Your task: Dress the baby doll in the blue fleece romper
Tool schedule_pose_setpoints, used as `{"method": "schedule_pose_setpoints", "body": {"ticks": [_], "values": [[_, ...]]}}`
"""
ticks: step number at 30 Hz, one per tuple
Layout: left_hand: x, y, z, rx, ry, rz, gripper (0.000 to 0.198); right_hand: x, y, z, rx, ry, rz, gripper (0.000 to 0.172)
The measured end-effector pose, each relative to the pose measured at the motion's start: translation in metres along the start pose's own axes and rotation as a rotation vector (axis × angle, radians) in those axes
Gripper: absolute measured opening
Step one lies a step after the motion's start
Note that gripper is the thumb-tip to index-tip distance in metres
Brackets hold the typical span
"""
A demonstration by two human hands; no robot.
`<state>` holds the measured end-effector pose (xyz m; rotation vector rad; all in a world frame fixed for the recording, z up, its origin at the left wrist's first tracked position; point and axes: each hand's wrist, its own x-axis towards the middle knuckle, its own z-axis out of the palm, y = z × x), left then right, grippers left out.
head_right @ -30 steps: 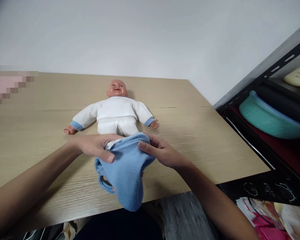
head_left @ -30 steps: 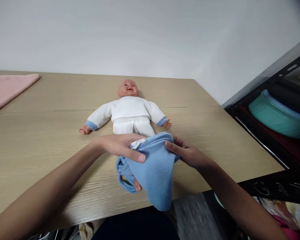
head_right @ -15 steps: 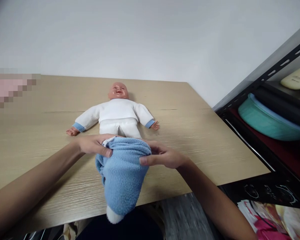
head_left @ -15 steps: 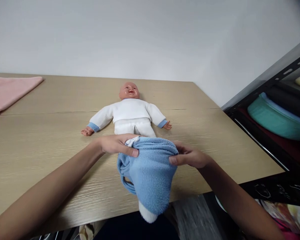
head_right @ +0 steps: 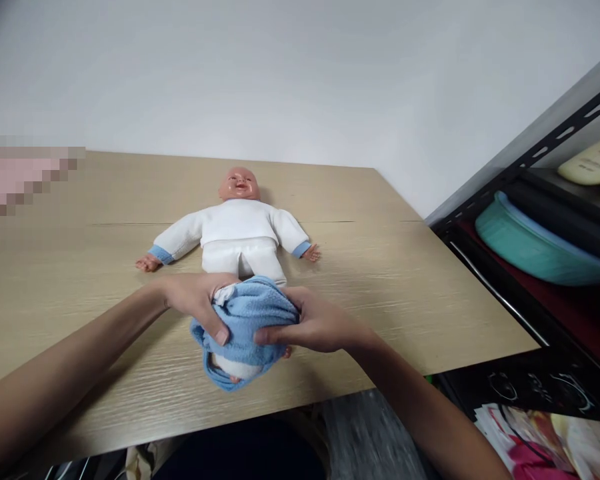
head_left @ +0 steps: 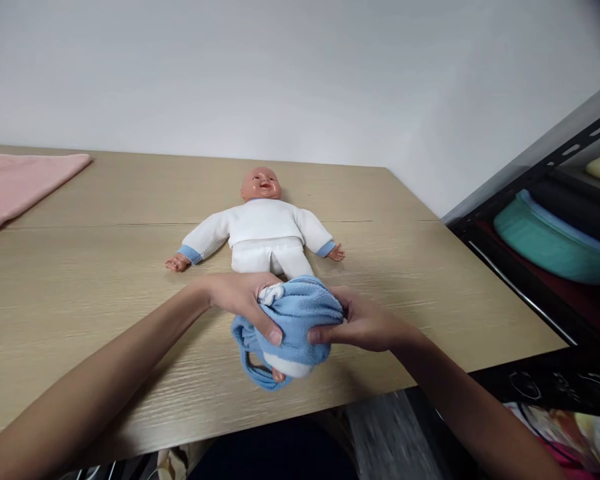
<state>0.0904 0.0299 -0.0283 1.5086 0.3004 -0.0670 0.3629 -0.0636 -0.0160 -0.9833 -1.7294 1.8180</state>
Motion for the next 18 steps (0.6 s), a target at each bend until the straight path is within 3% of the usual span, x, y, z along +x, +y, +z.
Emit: {"method": "schedule_pose_setpoints", "body": {"ticks": [4,9,15,18], "values": [[0.000,-0.002,-0.001,0.046,0.067,0.101,0.051,0.000,0.005,0.005,0.091,0.142,-0.114,0.050],[0.002,-0.012,0.000,-0.061,0.201,0.136,0.054,0.009,0.018,0.011,0.169,0.292,-0.088,0.057],[0.007,-0.010,0.006,-0.235,0.289,0.140,0.056,0.009,0.022,0.008,0.151,0.214,0.104,0.055],[0.008,-0.008,0.007,-0.219,0.316,0.078,0.062,0.004,0.023,0.010,0.238,0.236,0.073,0.052]]}}
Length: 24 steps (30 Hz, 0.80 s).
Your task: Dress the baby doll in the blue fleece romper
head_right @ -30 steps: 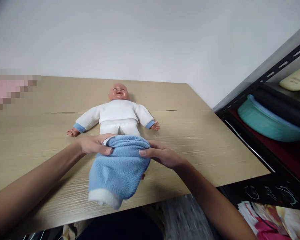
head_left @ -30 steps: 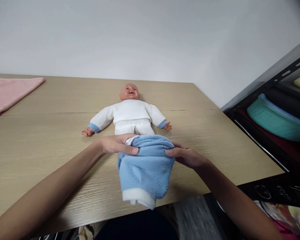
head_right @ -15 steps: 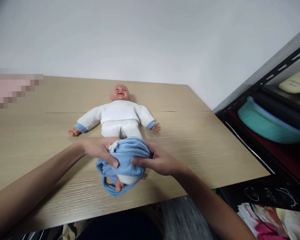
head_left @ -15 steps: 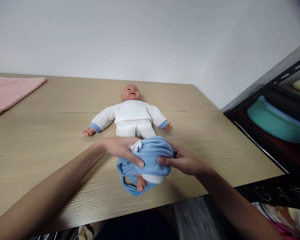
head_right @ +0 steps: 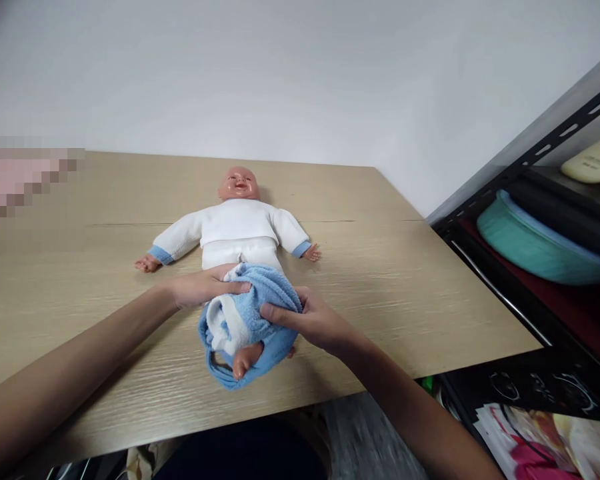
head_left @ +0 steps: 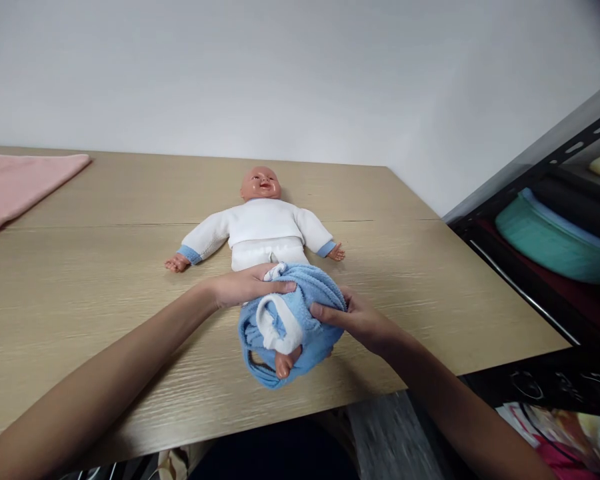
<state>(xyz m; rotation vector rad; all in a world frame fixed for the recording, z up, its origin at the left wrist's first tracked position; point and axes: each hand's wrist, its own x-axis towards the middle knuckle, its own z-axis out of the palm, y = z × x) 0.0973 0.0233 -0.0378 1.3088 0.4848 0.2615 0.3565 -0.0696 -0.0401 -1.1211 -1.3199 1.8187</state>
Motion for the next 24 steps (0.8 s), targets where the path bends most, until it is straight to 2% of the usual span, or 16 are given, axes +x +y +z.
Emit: {"method": "schedule_pose_setpoints", "body": {"ticks": [3,5,9,12,15,17,21,24], "values": [[0.000,-0.008,-0.003,-0.074,0.005,-0.019,0.073,-0.003,0.004,0.006,0.170,0.076,-0.048,0.051],[-0.001,-0.018,-0.007,-0.176,-0.019,0.021,0.080,-0.004,0.005,0.012,0.223,0.095,-0.041,0.051],[-0.001,-0.028,-0.011,-0.251,-0.069,0.085,0.089,-0.005,0.000,0.020,0.114,0.141,-0.057,0.051],[-0.003,-0.019,-0.009,-0.202,-0.066,0.047,0.082,-0.011,-0.006,0.021,0.006,0.079,-0.068,0.060],[-0.005,-0.003,-0.002,-0.098,-0.044,-0.018,0.061,-0.019,-0.007,0.021,-0.041,-0.025,-0.109,0.075],[-0.005,0.006,0.003,-0.018,-0.045,-0.052,0.051,-0.022,-0.004,0.022,-0.069,0.041,-0.121,0.076],[-0.004,0.013,0.010,0.092,-0.036,-0.029,0.051,-0.019,0.006,0.028,0.067,0.299,-0.107,0.046],[-0.003,0.009,0.013,0.087,-0.032,-0.005,0.056,-0.013,0.009,0.030,0.145,0.405,-0.119,0.037]]}}
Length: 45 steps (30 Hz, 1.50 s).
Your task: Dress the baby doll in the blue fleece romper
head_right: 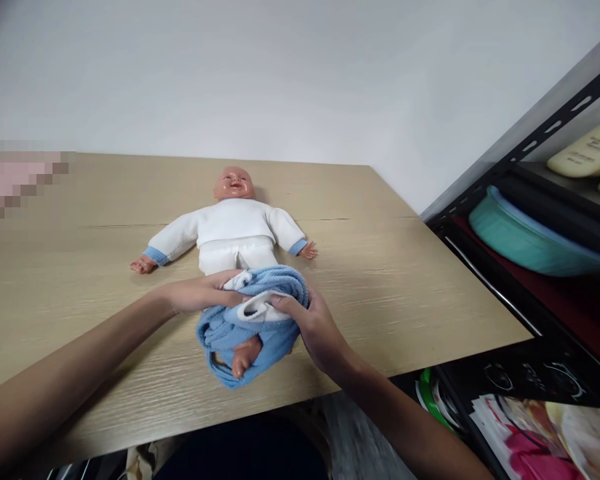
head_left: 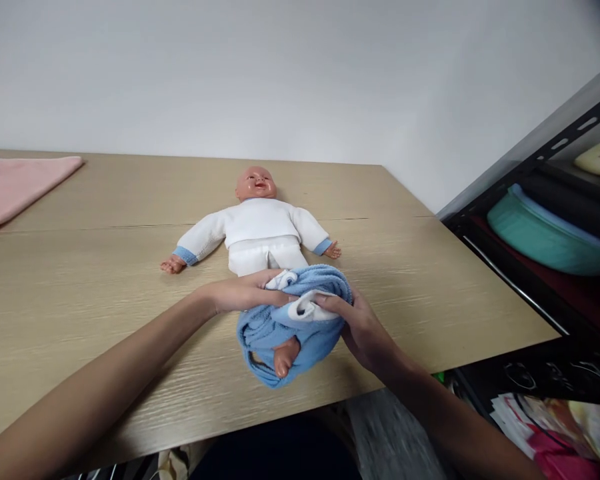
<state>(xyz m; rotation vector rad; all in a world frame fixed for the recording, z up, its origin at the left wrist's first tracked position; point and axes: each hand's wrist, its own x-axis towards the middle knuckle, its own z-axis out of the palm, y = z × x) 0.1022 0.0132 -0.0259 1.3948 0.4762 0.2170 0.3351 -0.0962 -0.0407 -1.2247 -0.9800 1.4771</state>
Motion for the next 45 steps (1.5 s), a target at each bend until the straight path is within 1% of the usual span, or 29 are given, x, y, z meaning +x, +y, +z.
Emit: {"method": "schedule_pose_setpoints", "body": {"ticks": [2,4,7,9,10,12,16,19,21,23,25,26,30,34,37,40,43,45], "values": [[0.001,-0.002,0.002,-0.041,-0.023,0.005,0.063,0.002,-0.001,0.001,-0.063,-0.004,-0.026,0.038],[0.002,-0.003,0.005,-0.043,-0.039,0.015,0.064,0.002,-0.004,0.000,-0.170,-0.049,-0.068,0.041],[0.004,0.000,0.009,0.022,-0.049,0.034,0.044,0.000,-0.009,-0.005,-0.314,-0.098,-0.142,0.043],[0.005,0.003,0.013,0.066,-0.028,0.063,0.034,-0.002,-0.012,-0.010,-0.397,-0.128,-0.156,0.041],[0.005,0.004,0.016,0.104,-0.001,0.079,0.032,-0.003,-0.014,-0.013,-0.447,-0.139,-0.158,0.040],[0.005,0.005,0.022,0.229,0.098,0.086,0.034,-0.008,-0.018,-0.017,-0.568,-0.153,-0.159,0.037],[0.004,-0.001,0.039,0.595,0.285,0.010,0.034,-0.021,-0.025,-0.018,-0.737,-0.190,-0.133,0.041],[0.004,-0.004,0.050,0.830,0.342,-0.058,0.038,-0.029,-0.023,-0.017,-0.768,-0.158,-0.085,0.039],[0.004,-0.005,0.054,0.922,0.321,-0.092,0.038,-0.032,-0.018,-0.019,-0.804,-0.082,-0.051,0.030],[0.006,-0.006,0.057,0.966,0.289,-0.106,0.037,-0.034,-0.010,-0.023,-0.879,0.013,-0.054,0.022],[0.007,-0.008,0.058,0.977,0.265,-0.094,0.038,-0.034,-0.002,-0.027,-0.933,0.084,-0.081,0.020],[0.008,-0.010,0.058,0.977,0.261,-0.077,0.039,-0.034,0.001,-0.029,-0.932,0.088,-0.086,0.020],[0.009,-0.017,0.057,0.936,0.260,-0.015,0.044,-0.034,0.014,-0.034,-0.778,0.024,-0.020,0.023],[0.011,-0.019,0.051,0.728,0.215,0.028,0.050,-0.033,0.025,-0.039,-0.624,-0.019,0.002,0.025],[0.012,-0.018,0.044,0.586,0.181,0.066,0.052,-0.036,0.030,-0.040,-0.555,-0.073,0.013,0.033],[0.012,-0.018,0.040,0.495,0.167,0.112,0.052,-0.040,0.034,-0.037,-0.608,-0.084,-0.059,0.041],[0.012,-0.018,0.038,0.448,0.174,0.171,0.053,-0.043,0.041,-0.033,-0.647,-0.040,-0.157,0.043],[0.012,-0.019,0.039,0.433,0.188,0.202,0.053,-0.044,0.046,-0.031,-0.644,-0.027,-0.196,0.044]]}}
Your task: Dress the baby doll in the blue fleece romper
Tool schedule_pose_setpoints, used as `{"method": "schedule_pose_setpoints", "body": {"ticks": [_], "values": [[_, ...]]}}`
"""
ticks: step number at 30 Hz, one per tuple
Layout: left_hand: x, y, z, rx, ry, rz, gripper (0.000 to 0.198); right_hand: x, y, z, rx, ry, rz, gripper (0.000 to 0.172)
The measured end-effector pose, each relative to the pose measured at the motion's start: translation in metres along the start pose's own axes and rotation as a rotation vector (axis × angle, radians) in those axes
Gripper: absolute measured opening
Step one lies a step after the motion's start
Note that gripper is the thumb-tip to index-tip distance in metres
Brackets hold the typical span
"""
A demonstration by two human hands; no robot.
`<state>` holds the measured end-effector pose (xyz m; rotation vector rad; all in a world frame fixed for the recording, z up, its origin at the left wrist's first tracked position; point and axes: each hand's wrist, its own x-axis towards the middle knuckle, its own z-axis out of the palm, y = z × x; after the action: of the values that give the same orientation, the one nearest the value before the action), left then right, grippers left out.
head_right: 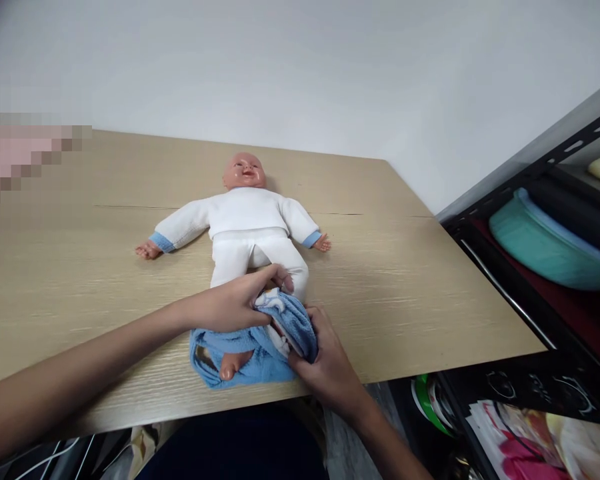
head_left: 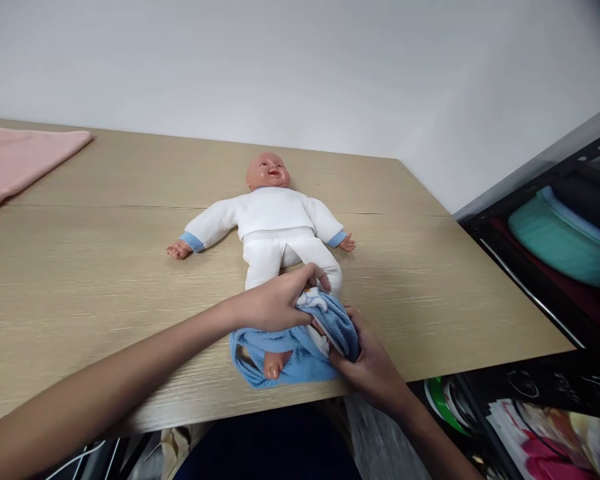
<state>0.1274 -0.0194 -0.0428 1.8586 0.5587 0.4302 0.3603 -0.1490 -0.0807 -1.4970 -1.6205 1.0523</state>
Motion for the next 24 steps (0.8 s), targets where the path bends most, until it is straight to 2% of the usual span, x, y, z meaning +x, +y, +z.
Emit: {"method": "schedule_pose_setpoints", "body": {"ticks": [3,7,9,14,16,18,21,24], "values": [[0.001,0.000,0.001,-0.063,0.010,0.051,0.053,-0.001,0.007,0.003,0.003,0.068,-0.093,0.041],[0.004,0.000,-0.001,-0.155,0.024,0.085,0.055,0.003,0.014,0.001,-0.022,0.239,-0.287,0.029],[0.005,-0.001,-0.004,-0.153,0.034,0.079,0.054,0.007,0.014,-0.001,-0.047,0.307,-0.330,0.024],[0.004,-0.001,-0.011,-0.127,-0.001,0.075,0.050,0.021,0.010,-0.006,0.071,0.307,-0.378,0.037],[0.004,0.001,-0.014,-0.068,0.002,0.054,0.048,0.027,0.008,-0.011,0.103,0.269,-0.364,0.041],[0.003,0.003,-0.018,-0.025,0.010,0.044,0.048,0.033,0.007,-0.021,0.133,0.182,-0.259,0.045],[0.002,0.004,-0.025,-0.003,-0.046,0.033,0.040,0.046,0.008,-0.041,0.193,-0.013,-0.073,0.039],[0.002,0.004,-0.031,-0.005,-0.104,0.010,0.029,0.064,0.010,-0.061,0.173,-0.216,-0.014,0.035]]}}
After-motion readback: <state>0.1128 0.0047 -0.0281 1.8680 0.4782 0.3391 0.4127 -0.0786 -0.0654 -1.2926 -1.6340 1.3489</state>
